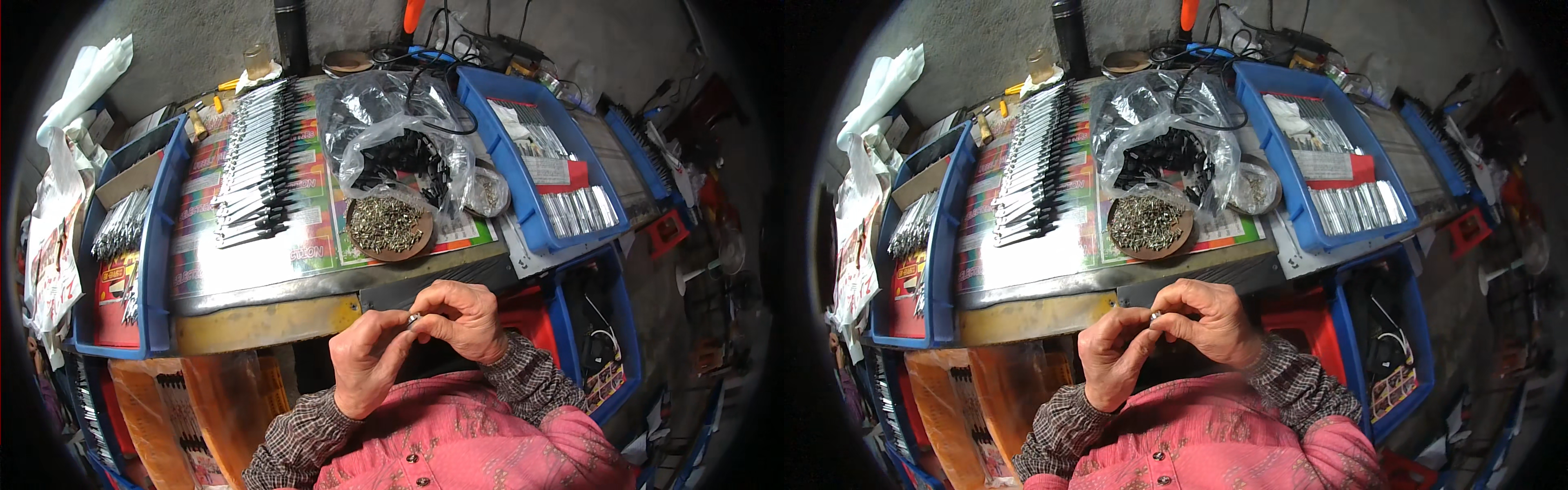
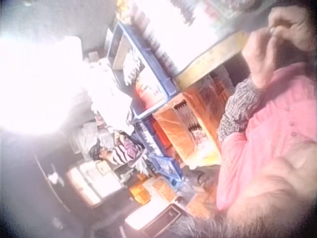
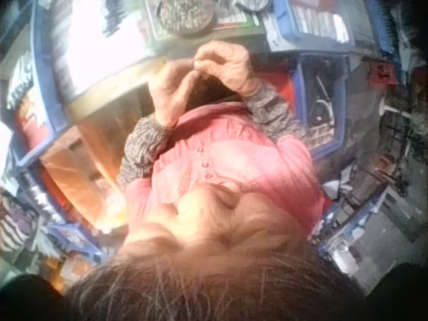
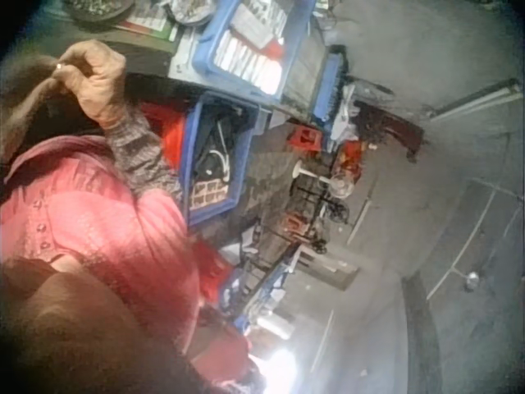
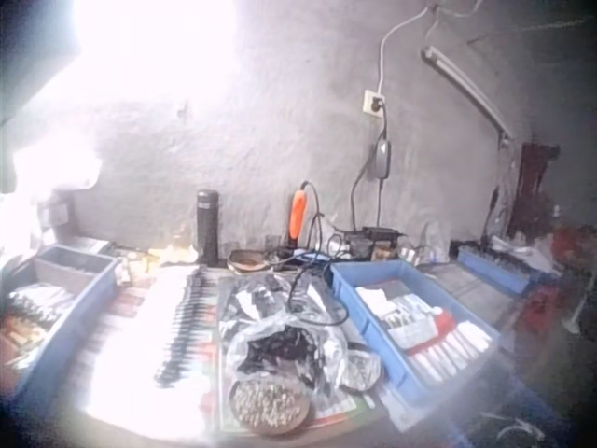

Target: The person assembles small metal pins into plastic components by hand at a workstation.

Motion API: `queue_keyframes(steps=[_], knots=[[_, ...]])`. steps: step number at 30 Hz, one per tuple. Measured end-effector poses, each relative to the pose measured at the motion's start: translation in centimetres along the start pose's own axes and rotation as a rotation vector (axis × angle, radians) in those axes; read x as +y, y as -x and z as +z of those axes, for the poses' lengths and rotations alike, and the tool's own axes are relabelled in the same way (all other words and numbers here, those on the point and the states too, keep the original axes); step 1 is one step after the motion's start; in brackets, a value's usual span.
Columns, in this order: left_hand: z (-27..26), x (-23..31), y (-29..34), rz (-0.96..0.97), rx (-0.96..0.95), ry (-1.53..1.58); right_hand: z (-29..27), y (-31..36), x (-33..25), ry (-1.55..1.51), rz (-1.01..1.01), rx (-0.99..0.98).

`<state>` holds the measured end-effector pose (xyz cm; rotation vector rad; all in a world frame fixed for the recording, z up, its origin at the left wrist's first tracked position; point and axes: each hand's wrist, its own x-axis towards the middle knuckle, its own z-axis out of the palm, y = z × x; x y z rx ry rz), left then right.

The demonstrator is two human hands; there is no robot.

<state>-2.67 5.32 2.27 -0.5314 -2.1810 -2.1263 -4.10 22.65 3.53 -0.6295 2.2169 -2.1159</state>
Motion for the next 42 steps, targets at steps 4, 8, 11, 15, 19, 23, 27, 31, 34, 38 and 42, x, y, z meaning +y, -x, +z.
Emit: queue_keyframes(steps=[4,8,11,15,19,23,27,31,34,38,42], knots=[[-0.3,-0.5,-0.3,0.064,0.026,-0.091,-0.4,-0.4,-0.1,0.100,0.013,-0.038],[-1.0,-0.3,-0.5,0.160,0.020,-0.282,-3.0,-2.9,-1.2,0.431,-0.111,-0.110],[-1.4,-0.7,-0.5,0.170,0.010,-0.327,-4.9,-5.4,-1.3,0.774,-0.227,0.076],[-1.9,-0.6,-0.5,0.133,-0.009,-0.365,-7.8,-8.7,0.8,1.039,-0.311,0.119],[-2.3,-0.6,-0.7,0.176,0.011,-0.362,-8.6,-10.6,1.7,1.225,-0.357,0.054],[-2.7,-1.0,-0.8,0.159,0.022,-0.373,-8.7,-11.6,2.7,1.227,-0.339,-0.036],[-2.8,-1.1,-1.1,0.151,0.021,-0.376,-9.2,-12.1,3.1,1.173,-0.289,-0.128],[-2.6,-1.1,-1.2,0.145,0.033,-0.365,-9.5,-12.4,3.5,1.150,-0.297,-0.114],[-2.6,-0.8,-1.2,0.142,0.028,-0.356,-9.6,-12.1,3.1,1.137,-0.270,-0.073],[-2.7,-1.0,-1.0,0.131,0.033,-0.360,-8.6,-10.3,1.2,0.759,-0.249,0.014],[-2.3,-1.0,-0.5,0.144,0.037,-0.346,-6.7,-6.2,0.9,0.039,-0.064,0.041]])
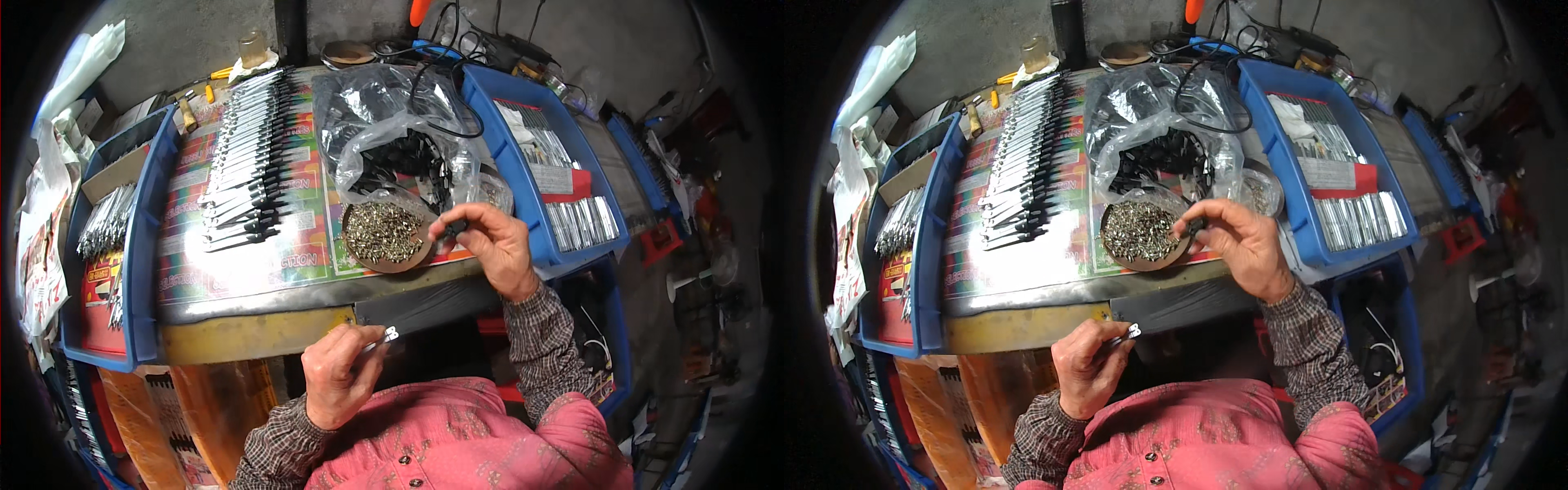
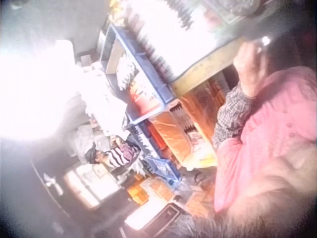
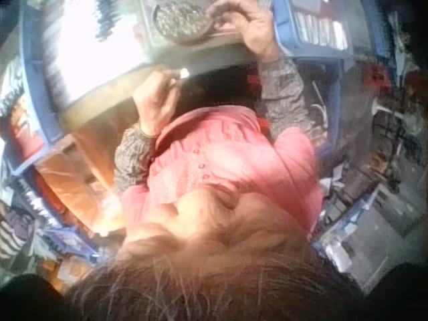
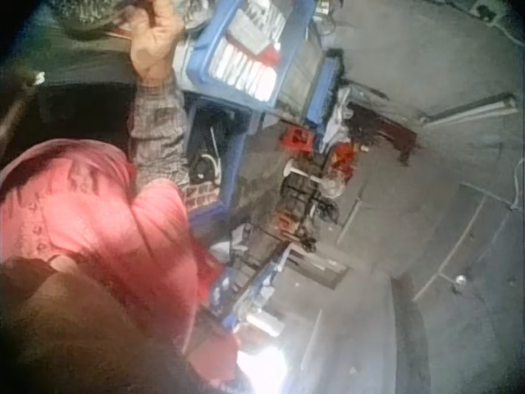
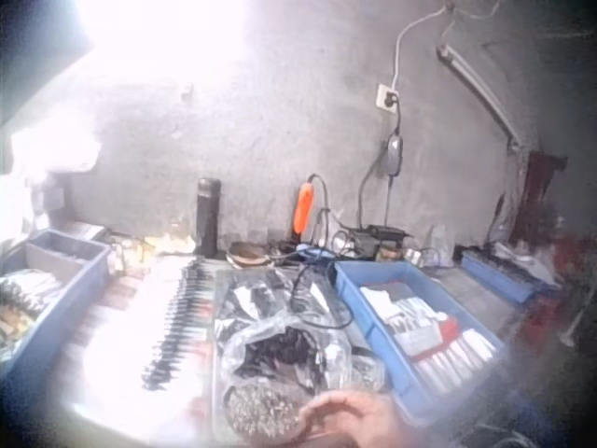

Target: The person assembles small metal pins into plastic components by hand at a workstation.

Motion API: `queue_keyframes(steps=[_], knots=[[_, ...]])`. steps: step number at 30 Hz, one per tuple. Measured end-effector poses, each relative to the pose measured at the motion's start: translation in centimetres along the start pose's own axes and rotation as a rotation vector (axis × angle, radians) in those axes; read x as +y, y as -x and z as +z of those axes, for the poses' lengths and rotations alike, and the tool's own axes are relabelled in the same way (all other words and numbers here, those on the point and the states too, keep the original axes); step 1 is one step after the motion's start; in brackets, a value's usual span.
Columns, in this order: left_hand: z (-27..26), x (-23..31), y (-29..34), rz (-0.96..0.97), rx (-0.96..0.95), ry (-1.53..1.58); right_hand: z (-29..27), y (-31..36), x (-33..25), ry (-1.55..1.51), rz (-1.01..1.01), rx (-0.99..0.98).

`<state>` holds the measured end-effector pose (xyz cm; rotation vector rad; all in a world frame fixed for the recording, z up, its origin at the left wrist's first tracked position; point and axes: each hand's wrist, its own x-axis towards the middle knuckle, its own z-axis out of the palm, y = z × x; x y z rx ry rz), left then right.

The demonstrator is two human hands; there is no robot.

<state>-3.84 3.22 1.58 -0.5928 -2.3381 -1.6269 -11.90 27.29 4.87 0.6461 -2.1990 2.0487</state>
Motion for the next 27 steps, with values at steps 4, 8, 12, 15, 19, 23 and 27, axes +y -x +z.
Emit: queue_keyframes(steps=[4,8,12,15,19,23,27], knots=[[-0.2,0.7,0.3,-0.006,-0.037,-0.023,1.3,3.0,0.0,-0.266,0.073,0.001],[0.0,0.9,0.8,-0.009,-0.046,-0.006,2.3,5.2,0.0,-0.247,0.125,0.053],[-0.2,1.6,0.8,-0.007,-0.078,-0.015,3.2,6.6,-0.8,-0.209,0.158,0.008],[-0.2,1.8,1.2,-0.005,-0.081,0.012,3.9,7.0,-1.7,-0.092,0.215,-0.017],[-0.2,2.0,1.3,0.023,-0.095,0.002,3.9,7.0,-2.7,0.332,-0.049,-0.157],[-0.2,2.1,1.7,0.004,-0.100,0.004,4.5,7.5,-2.4,0.339,-0.116,-0.172],[-0.2,2.0,1.9,0.009,-0.103,0.007,5.3,8.2,-2.4,0.241,0.049,-0.089]])
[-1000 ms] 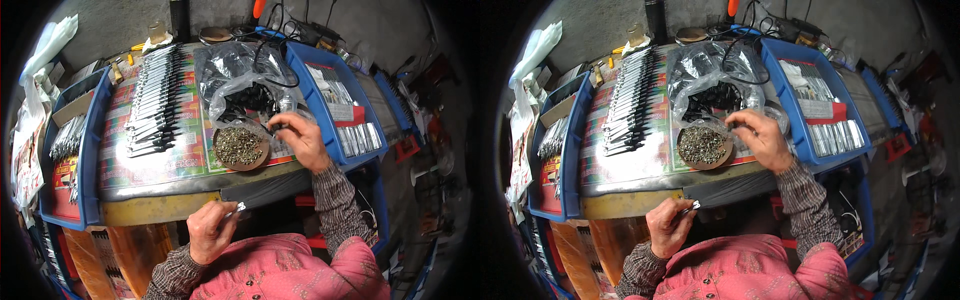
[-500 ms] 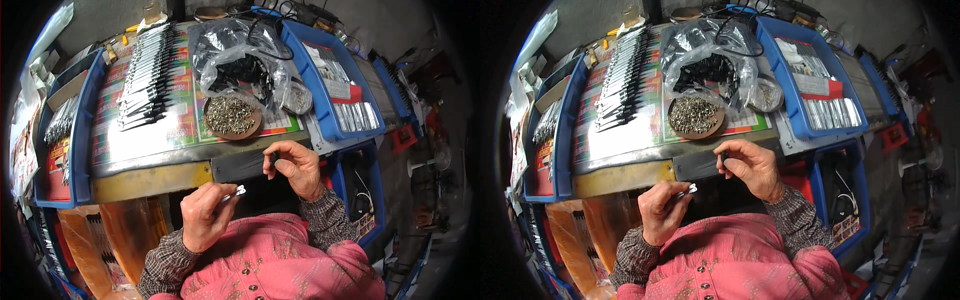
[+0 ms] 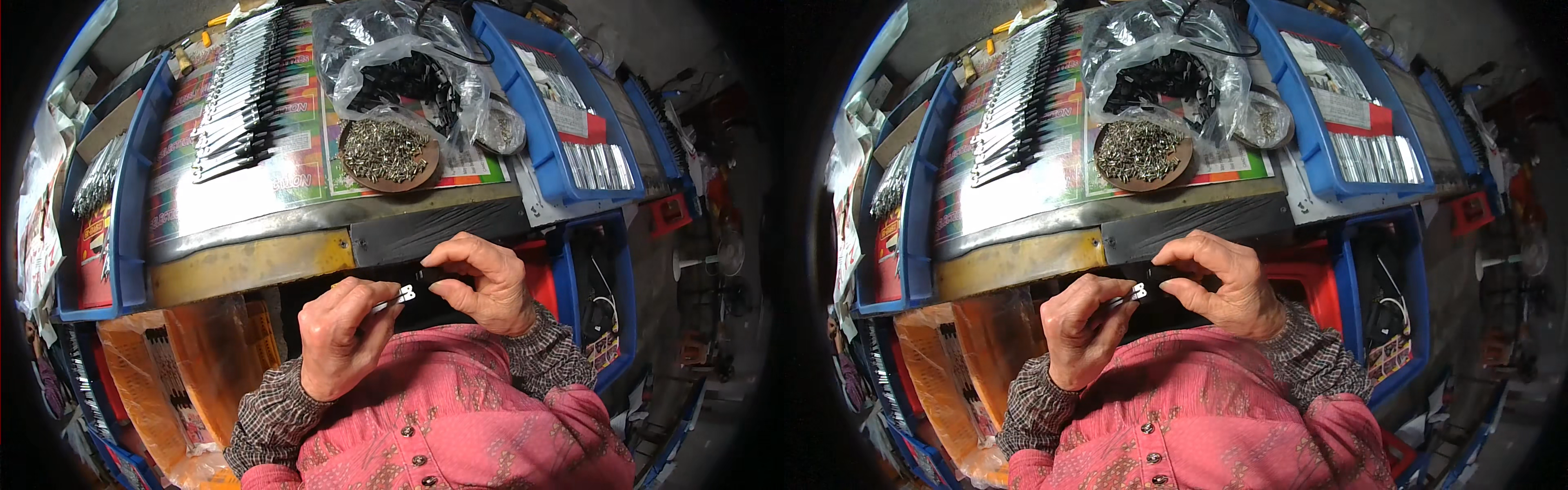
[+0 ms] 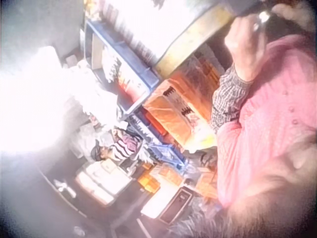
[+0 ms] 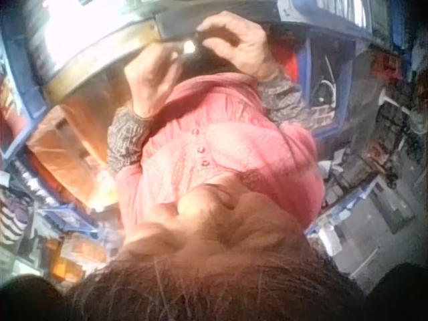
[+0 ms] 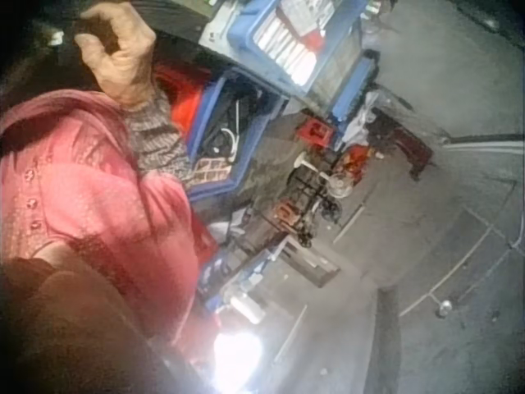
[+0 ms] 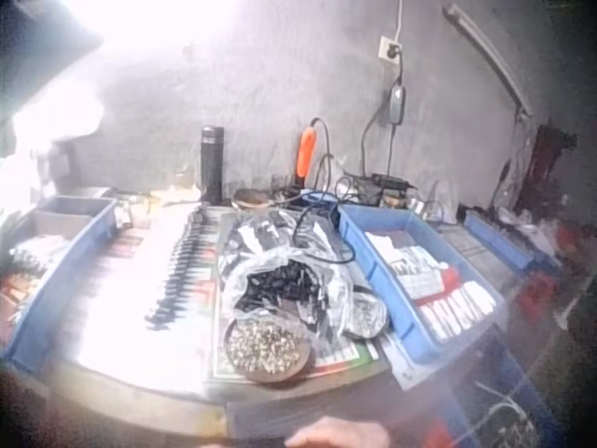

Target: The person assembles small metal pins into plastic components by hand at a workstation.

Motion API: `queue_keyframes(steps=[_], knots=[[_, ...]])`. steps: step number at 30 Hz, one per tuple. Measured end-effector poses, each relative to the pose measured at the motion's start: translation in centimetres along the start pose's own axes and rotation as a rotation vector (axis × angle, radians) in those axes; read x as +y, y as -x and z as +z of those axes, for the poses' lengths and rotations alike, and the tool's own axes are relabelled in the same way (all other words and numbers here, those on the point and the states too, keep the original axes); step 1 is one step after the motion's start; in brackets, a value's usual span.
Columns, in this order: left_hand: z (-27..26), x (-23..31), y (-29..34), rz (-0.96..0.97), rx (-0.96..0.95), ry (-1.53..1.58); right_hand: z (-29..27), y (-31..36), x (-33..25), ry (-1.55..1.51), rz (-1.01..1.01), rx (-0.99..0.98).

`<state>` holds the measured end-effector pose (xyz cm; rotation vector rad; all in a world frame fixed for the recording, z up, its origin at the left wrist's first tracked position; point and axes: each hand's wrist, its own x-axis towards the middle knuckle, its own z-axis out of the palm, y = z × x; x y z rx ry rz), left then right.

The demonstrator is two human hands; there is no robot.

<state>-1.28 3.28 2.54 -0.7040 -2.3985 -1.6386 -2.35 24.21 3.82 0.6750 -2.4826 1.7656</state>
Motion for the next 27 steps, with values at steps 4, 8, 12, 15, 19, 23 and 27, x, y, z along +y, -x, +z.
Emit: queue_keyframes(steps=[4,8,12,15,19,23,27], knots=[[0.0,0.1,0.0,-0.017,-0.017,0.004,0.0,0.1,0.1,0.027,-0.002,-0.006],[0.0,-0.1,0.0,-0.028,-0.033,-0.007,-0.1,0.0,0.2,0.069,-0.033,-0.021],[0.2,-0.2,0.1,-0.035,-0.047,-0.009,-0.1,-0.2,0.5,0.053,-0.046,-0.044],[0.2,-0.3,0.1,-0.025,-0.058,-0.018,-0.2,-0.3,0.8,0.018,-0.038,-0.068],[0.2,-0.1,0.0,-0.020,-0.075,-0.035,-0.2,-0.3,1.4,-0.102,-0.014,-0.129],[0.7,-0.4,0.2,-0.008,-0.037,-0.011,0.4,0.1,1.4,-0.264,0.175,-0.125],[0.6,-0.6,0.3,-0.003,-0.059,-0.028,0.7,0.4,1.7,-0.495,0.311,-0.121]])
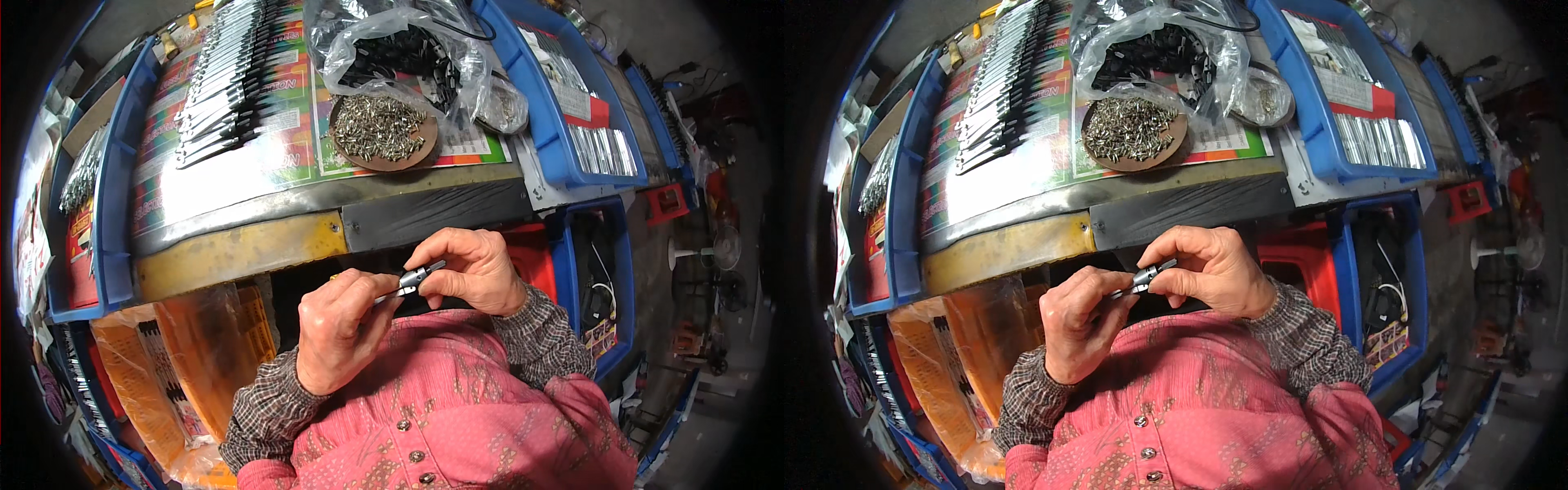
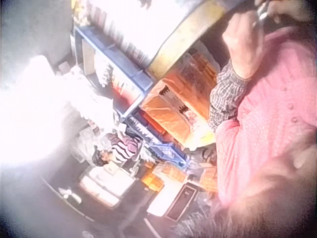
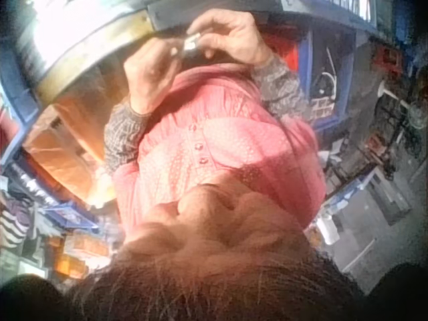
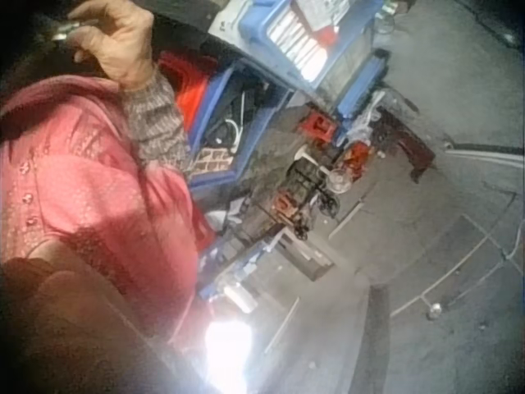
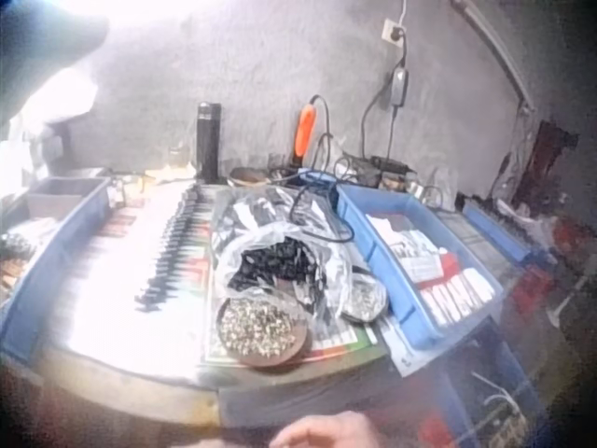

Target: The person assembles small metal pins into plastic components by hand at a workstation.

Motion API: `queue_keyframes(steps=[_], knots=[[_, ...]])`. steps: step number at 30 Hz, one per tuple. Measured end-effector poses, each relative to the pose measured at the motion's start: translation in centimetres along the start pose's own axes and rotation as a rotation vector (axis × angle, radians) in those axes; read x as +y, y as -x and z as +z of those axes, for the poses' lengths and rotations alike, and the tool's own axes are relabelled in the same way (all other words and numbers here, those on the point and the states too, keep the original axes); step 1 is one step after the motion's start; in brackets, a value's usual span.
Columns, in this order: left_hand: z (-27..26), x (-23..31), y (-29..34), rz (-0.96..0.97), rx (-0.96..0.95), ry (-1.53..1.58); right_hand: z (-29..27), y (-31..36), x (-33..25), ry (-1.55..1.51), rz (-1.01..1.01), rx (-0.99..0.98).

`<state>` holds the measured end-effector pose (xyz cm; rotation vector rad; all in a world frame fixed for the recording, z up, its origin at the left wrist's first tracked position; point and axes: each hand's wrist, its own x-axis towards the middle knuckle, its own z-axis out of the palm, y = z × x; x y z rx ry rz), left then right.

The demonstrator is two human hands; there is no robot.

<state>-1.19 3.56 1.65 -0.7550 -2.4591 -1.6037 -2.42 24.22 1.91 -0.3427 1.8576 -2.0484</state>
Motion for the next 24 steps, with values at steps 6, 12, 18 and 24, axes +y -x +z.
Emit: queue_keyframes(steps=[6,12,18,24], knots=[[0.4,-0.5,0.5,0.008,-0.031,-0.007,-0.5,-0.1,0.4,0.031,0.035,-0.069],[1.0,-1.1,1.1,0.042,-0.028,-0.018,-0.6,0.0,1.1,0.170,-0.025,-0.141],[1.8,-1.4,1.8,0.058,-0.016,0.006,-0.4,0.7,1.6,0.303,-0.129,-0.143],[2.4,-2.0,2.8,-0.002,-0.042,0.049,0.0,1.4,2.6,0.513,-0.230,-0.134]])
